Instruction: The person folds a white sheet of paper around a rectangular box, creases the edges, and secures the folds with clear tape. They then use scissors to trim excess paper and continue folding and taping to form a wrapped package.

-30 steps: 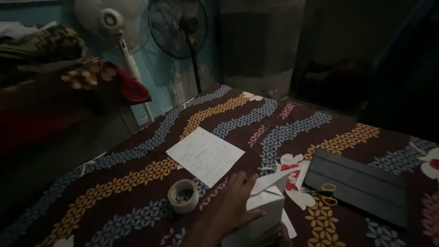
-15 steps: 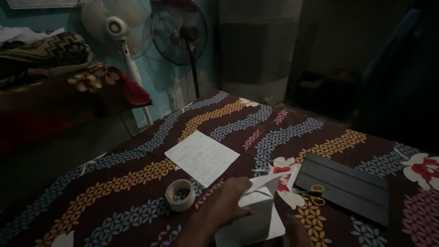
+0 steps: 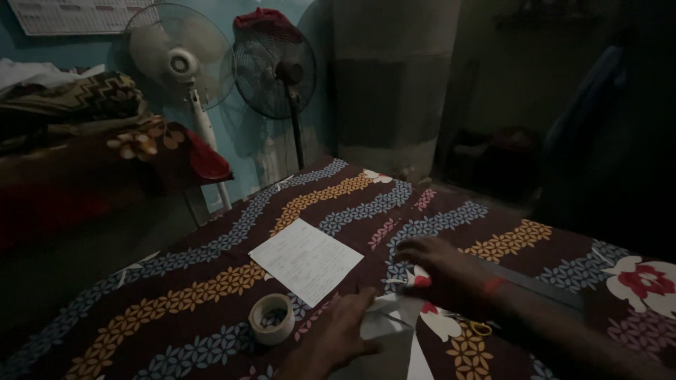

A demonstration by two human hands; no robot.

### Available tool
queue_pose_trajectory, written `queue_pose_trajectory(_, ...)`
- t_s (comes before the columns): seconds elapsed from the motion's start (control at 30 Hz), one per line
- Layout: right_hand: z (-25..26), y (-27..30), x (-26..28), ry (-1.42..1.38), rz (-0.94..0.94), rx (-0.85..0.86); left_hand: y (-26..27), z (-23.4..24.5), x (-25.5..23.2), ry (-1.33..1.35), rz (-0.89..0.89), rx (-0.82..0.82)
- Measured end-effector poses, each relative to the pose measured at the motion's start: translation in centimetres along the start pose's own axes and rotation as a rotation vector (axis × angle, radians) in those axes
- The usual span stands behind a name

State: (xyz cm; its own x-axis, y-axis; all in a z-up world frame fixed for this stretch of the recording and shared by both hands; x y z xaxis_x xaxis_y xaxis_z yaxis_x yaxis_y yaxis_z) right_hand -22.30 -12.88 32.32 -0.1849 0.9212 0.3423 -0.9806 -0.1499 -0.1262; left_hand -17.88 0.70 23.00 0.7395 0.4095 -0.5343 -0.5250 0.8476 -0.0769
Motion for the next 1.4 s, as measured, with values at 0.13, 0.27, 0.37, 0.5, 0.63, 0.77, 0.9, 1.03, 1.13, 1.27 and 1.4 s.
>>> queue_pose_trajectory(0.13,-3.9,-0.1,0.5,0.088,-0.014,0.353,0.1,1.0,-0.9,-0.037,-0.007,-0.05)
queue_pose_trajectory(0.27,-6.8,0.0,0.4,0.052,0.06,0.434,-0.2,0.7,-0.6,-0.075,0.096,0.055)
queue_pose_trajectory(0.37,-8.4,-0.3,0.0,0.007,0.1,0.443,-0.6,1.0,-1.4,-0.063,0.044,0.083)
queue_pose_trajectory(0.5,-9.5,-1.3,-1.0,-0.074,0.092,0.47,-1.0,1.8,-1.9,-0.042,-0.015,0.093)
queue_pose_trajectory(0.63,-9.8,-1.0,-1.9,-0.119,0.045,0.407,-0.9,1.1,-1.5,-0.059,0.013,0.283)
queue_pose_trajectory(0.77,-9.3,-0.5,-1.9,-0.187,0.031,0.314,-0.5,2.6,-3.9,-0.173,-0.198,0.126)
queue_pose_trajectory(0.9,-10.2,0.1,-2.0,-0.236,-0.034,0.324,0.1,0.1,-1.1,-0.153,-0.025,0.287)
queue_pose_trajectory(1.03,-9.9,0.8,-2.4,-0.252,-0.021,0.305,-0.8,0.1,-1.8,-0.101,-0.26,0.087)
queue_pose_trajectory(1.13,-10.5,1.1,-1.8,-0.248,-0.019,0.312,0.0,-0.2,-1.7,-0.105,-0.325,-0.012)
queue_pose_trajectory(1.27,-10.0,0.2,-0.7,-0.236,0.02,0.32,-0.2,0.0,-1.3,-0.085,-0.232,0.023)
queue_pose_trajectory(1.4,-9.9,0.8,-1.3,-0.269,-0.101,0.31,-0.2,1.0,-1.1,-0.139,-0.123,0.0)
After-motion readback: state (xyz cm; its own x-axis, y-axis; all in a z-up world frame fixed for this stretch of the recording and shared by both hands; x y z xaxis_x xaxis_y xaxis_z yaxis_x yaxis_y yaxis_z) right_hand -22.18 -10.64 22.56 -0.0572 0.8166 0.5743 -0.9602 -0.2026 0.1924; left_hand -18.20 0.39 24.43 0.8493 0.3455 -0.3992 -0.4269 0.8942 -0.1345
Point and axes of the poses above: each hand's wrist, its own y-axis away from the middle knuckle, its own z-axis out of the back of the hand, x = y × z, the point moved 10 cm from there along -y, towards the middle knuckle, and after that the axes turned 8 degrees about -y, right-handed, at the moved point
